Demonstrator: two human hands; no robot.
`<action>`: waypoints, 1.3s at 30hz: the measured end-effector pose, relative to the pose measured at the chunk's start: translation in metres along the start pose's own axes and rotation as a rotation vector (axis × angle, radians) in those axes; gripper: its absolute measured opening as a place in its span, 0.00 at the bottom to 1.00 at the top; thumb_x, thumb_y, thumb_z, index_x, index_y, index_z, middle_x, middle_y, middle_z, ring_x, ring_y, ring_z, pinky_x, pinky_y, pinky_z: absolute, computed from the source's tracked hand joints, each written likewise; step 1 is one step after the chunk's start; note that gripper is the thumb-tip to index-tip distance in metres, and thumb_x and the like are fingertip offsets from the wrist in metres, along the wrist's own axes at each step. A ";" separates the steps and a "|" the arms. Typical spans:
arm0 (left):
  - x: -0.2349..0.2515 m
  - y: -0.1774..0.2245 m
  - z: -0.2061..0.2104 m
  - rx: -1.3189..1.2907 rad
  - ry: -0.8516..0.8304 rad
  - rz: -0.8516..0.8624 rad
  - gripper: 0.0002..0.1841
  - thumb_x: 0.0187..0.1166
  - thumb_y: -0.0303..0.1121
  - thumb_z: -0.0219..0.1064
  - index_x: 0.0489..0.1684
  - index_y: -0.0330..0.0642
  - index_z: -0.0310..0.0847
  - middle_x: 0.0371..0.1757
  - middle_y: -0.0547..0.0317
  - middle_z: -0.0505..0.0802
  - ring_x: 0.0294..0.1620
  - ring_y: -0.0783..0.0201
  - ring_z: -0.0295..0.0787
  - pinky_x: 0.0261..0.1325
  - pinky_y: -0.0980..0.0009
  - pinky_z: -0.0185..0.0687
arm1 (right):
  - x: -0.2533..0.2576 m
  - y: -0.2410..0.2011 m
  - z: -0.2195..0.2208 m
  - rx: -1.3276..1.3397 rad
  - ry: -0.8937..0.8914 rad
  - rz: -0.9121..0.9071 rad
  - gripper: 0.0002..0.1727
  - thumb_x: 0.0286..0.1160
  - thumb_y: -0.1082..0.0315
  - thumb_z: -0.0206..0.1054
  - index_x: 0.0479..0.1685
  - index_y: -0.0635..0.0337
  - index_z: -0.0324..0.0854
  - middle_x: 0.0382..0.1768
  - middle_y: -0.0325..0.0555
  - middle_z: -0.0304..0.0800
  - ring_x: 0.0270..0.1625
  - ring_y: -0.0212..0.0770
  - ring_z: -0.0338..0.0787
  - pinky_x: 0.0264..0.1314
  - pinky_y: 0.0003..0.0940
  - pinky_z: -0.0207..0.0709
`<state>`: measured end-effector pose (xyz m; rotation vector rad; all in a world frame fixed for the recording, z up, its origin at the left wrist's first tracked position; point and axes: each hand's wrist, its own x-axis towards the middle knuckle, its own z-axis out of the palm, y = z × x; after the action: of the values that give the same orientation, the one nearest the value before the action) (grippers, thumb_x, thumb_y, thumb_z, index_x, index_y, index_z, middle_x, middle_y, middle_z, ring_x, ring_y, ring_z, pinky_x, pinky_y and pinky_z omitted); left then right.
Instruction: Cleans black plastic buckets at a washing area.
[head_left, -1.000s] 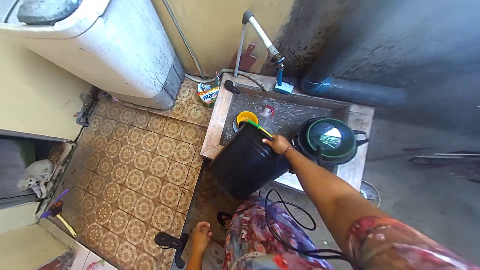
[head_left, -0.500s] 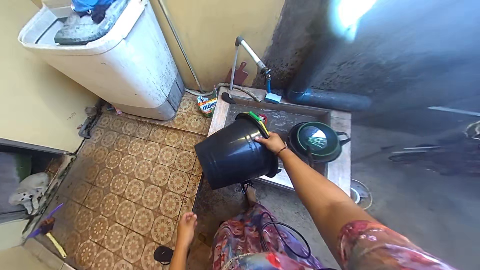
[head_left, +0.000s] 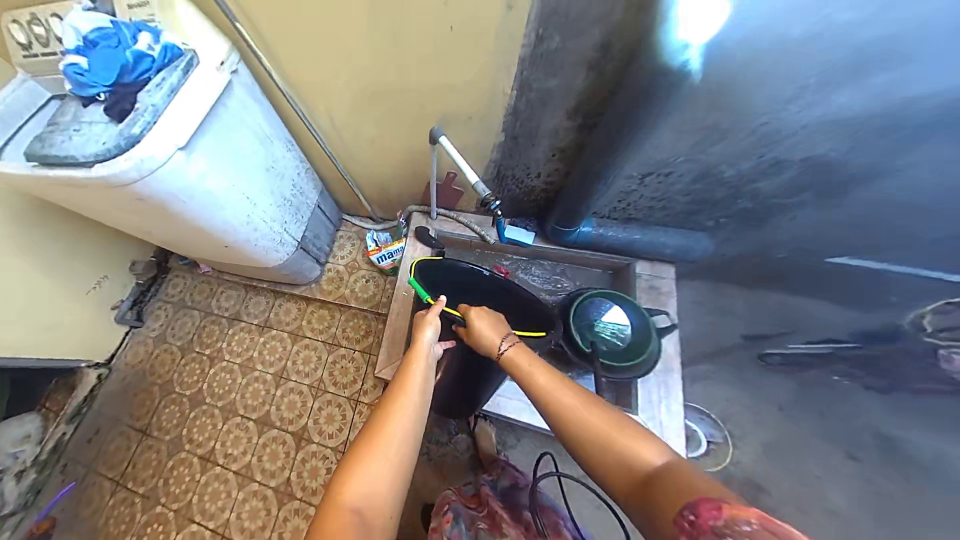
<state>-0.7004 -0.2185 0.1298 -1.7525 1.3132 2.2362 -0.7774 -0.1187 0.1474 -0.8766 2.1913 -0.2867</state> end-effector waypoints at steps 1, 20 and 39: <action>0.008 0.003 0.014 0.008 0.008 -0.018 0.34 0.84 0.52 0.67 0.82 0.38 0.67 0.77 0.33 0.77 0.76 0.36 0.76 0.67 0.33 0.77 | 0.004 0.008 -0.004 -0.017 -0.014 -0.012 0.21 0.84 0.56 0.61 0.64 0.63 0.80 0.56 0.63 0.91 0.64 0.64 0.89 0.65 0.66 0.78; 0.073 -0.021 0.081 -0.240 0.059 -0.097 0.22 0.77 0.22 0.67 0.70 0.31 0.71 0.60 0.38 0.84 0.54 0.50 0.85 0.54 0.56 0.86 | 0.191 0.082 -0.145 0.106 0.225 0.306 0.41 0.94 0.41 0.37 0.56 0.73 0.85 0.64 0.70 0.87 0.73 0.66 0.83 0.71 0.71 0.71; 0.092 -0.031 0.060 -0.219 -0.001 -0.108 0.18 0.77 0.20 0.64 0.65 0.33 0.70 0.47 0.44 0.84 0.41 0.56 0.86 0.44 0.63 0.86 | 0.205 0.135 -0.160 0.133 0.076 -0.040 0.36 0.97 0.48 0.40 0.65 0.78 0.78 0.64 0.78 0.83 0.72 0.73 0.81 0.76 0.72 0.65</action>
<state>-0.7681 -0.2045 0.0383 -1.8369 0.9789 2.3978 -1.0589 -0.1657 0.0835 -0.8488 2.1976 -0.4867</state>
